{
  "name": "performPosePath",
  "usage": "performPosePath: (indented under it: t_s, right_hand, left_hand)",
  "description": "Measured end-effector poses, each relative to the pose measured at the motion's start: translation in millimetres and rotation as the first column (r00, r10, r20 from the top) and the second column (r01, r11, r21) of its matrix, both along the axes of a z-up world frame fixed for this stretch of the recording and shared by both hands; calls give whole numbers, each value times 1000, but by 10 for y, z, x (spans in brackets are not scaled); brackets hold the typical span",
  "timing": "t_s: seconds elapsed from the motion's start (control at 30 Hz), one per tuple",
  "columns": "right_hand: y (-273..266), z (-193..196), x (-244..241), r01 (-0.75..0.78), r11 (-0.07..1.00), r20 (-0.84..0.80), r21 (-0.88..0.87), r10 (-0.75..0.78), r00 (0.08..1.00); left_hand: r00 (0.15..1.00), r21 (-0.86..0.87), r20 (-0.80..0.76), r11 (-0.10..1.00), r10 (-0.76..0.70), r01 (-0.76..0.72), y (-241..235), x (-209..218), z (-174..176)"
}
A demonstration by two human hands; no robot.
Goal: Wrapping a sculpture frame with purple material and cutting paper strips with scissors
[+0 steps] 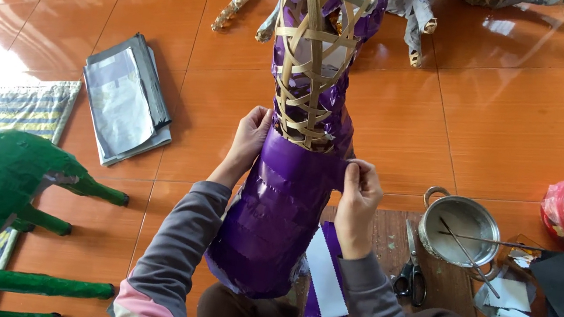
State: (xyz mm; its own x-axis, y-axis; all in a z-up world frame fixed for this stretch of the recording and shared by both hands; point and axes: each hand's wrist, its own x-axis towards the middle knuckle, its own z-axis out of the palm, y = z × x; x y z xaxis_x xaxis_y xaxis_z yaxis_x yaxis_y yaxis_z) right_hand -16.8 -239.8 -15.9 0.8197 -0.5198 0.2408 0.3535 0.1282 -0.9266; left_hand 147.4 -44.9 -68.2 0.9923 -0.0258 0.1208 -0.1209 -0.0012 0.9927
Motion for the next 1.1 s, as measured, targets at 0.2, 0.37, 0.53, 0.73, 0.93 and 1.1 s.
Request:
performPosePath:
  t_s: [0.2,0.37,0.53,0.73,0.93,1.1]
  right_hand:
    - [-11,-142,41,-35,991,-77,128,45,996]
    - [36,-219,162,-58,996,-44,64,61,997]
    - [80,-231,189,-73,990,-29,117,77,997]
    - [116,-226,188,-68,968,-52,241,82,995]
    - [174,-301,237,-20,934,-18,357,29,999]
    - [164,-454,297,-6,907,-39,421,25,999]
  left_hand:
    - [1000,2,14,1000,-20,20,-10,-7,-9]
    - [998,-2,-11,998,-57,57,-45,-90,93]
    - [995,12,-23,995,-94,95,-83,-156,183]
    - [990,-50,-79,993,-112,109,-126,-248,319]
    - [987,-85,-95,989,-132,124,-106,-205,249]
    - [972,-127,-156,979,-176,157,-152,-308,451]
